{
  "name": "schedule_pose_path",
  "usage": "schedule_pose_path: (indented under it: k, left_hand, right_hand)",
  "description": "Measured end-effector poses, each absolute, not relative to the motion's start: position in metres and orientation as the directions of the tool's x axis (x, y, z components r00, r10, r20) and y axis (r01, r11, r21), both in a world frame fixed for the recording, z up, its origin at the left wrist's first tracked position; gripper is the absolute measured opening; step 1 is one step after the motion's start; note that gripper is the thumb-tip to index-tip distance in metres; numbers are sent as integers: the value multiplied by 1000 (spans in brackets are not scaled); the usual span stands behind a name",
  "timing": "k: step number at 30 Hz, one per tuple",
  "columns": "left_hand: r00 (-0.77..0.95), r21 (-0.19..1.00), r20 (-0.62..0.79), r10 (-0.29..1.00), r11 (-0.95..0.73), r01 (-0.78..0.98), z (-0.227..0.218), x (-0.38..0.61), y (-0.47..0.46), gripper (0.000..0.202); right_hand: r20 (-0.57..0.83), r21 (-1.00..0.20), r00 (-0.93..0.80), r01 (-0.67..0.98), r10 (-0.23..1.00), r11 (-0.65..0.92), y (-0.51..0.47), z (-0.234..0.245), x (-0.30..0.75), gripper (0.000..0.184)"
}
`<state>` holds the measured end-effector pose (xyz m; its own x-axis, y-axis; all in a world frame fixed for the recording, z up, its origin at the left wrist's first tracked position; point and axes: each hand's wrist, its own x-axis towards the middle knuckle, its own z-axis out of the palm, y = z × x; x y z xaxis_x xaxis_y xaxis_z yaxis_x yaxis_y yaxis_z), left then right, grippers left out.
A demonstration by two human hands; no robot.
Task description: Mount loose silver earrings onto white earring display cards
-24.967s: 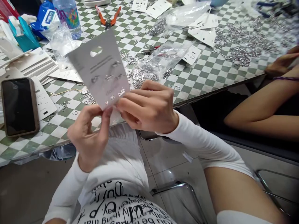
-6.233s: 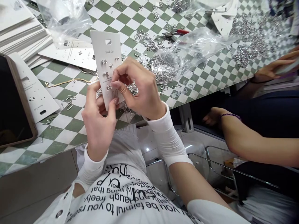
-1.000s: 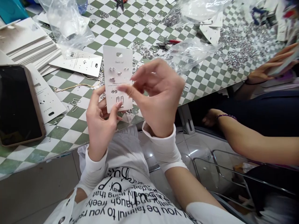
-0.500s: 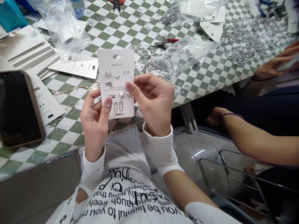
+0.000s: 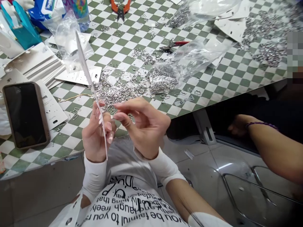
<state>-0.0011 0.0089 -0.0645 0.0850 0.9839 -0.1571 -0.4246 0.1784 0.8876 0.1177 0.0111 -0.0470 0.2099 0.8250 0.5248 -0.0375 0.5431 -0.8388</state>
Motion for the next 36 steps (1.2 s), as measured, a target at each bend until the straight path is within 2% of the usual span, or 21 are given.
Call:
schedule_pose_path:
  k: [3,6,10,13,15,18,20,24,28,31,36]
  left_hand:
    - [125,888,-207,970,241,-393,-67,1,8,46]
    - [138,918,-200,970,235,-321,-68,0,5,51]
    - [134,916,-195,972,229,-328,-68,-1,4,44]
    - [134,844,-221,966,258,-470,-64,-1,4,35]
    - [141,747,-266,954,296,-596,-60,0,5,33]
    - [181,592,-314,932,342,-730,-54,0,6,39]
    - [204,545,-325,924,359,-758,-52,0,6,43]
    - [219,518,-350,911,383,-765,-52,-1,6,44]
    - [219,494,-341,914,373,-786,-52,1,5,27]
    - [208,496,-335,919,360,-791,-52,2,5,15]
    - [236,495,-391,890,419,-761,-51,2,4,26]
  right_hand:
    - [559,-818,208,-19,802,575,14,-53,113,36]
    - [571,-809,229,-8,788,588,16,-53,110,39]
    - [533,-828,245,-46,810,559,17,-52,107,42]
    - [506,-844,250,-57,826,534,19,-53,106,39]
    - [500,-849,256,-44,827,527,19,-54,106,36]
    - [537,-834,235,3,811,551,20,-54,106,35]
    - [574,-813,224,43,787,581,20,-53,106,35]
    - [556,-826,207,31,805,562,21,-53,107,29]
    - [464,-877,117,-75,878,474,26,-52,113,25]
    - [500,-863,77,-49,863,504,29,-52,117,25]
    - [568,-822,93,9,818,570,30,-54,117,23]
